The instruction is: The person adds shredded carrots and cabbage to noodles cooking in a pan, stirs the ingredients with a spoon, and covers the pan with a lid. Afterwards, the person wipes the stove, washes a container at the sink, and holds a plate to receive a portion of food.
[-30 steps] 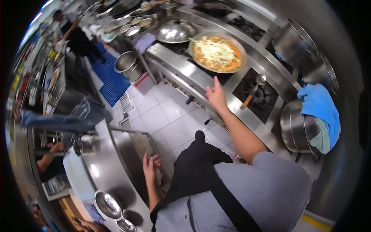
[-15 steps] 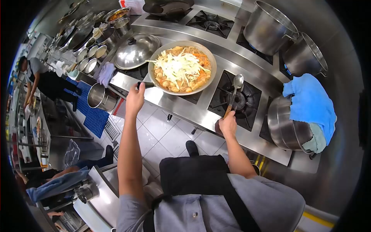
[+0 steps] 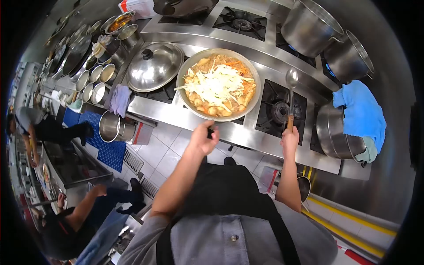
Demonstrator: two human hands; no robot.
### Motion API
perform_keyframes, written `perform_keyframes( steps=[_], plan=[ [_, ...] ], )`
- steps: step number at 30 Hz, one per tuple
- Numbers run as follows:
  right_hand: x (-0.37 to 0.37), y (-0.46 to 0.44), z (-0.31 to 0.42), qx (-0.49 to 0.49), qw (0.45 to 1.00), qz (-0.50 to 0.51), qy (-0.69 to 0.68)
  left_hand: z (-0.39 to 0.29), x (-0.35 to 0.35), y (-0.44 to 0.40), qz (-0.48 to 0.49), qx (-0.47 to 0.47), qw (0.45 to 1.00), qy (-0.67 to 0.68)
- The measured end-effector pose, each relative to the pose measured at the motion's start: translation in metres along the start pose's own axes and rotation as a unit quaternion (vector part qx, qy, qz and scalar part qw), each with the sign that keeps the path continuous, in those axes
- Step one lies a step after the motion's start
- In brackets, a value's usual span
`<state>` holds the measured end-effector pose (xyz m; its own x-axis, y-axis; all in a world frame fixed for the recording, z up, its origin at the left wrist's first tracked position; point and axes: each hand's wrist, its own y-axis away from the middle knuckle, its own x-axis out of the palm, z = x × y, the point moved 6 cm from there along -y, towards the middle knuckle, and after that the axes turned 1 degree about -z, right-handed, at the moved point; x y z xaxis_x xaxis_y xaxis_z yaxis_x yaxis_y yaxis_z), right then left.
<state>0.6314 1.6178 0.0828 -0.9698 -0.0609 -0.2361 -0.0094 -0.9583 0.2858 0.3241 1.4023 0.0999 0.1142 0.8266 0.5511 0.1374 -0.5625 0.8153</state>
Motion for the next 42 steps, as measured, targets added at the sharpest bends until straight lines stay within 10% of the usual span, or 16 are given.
perform_keyframes(
  steps=[5,8,10,12,14,20,32,42],
  plan=[
    [0.048,0.059,0.075,-0.143,0.989,0.005,0.026,-0.002,0.013,-0.01,0.032,-0.057,0.998,0.024],
    [0.071,0.057,0.113,-0.034,0.996,0.081,0.007,-0.004,0.014,0.0,0.067,-0.081,0.992,-0.066],
    [0.086,0.071,0.151,-0.255,0.92,0.01,0.297,-0.018,0.009,-0.006,0.083,-0.086,0.99,-0.081],
    [0.099,0.068,0.162,-0.256,0.915,0.048,0.308,-0.024,0.01,-0.017,0.094,-0.096,0.99,-0.053],
    [0.111,0.067,0.188,-0.398,0.796,-0.004,0.455,-0.023,0.011,-0.01,0.075,-0.078,0.988,-0.106],
    [0.157,0.015,0.188,-0.228,0.697,0.113,0.67,-0.027,0.006,-0.004,0.095,-0.104,0.986,-0.086],
    [0.121,0.103,0.24,-0.363,0.567,0.239,0.7,-0.025,0.003,-0.001,0.092,-0.147,0.985,-0.025],
    [0.129,0.126,0.253,-0.377,0.581,0.199,0.693,-0.026,0.003,0.003,0.104,-0.14,0.984,-0.046]
  ],
)
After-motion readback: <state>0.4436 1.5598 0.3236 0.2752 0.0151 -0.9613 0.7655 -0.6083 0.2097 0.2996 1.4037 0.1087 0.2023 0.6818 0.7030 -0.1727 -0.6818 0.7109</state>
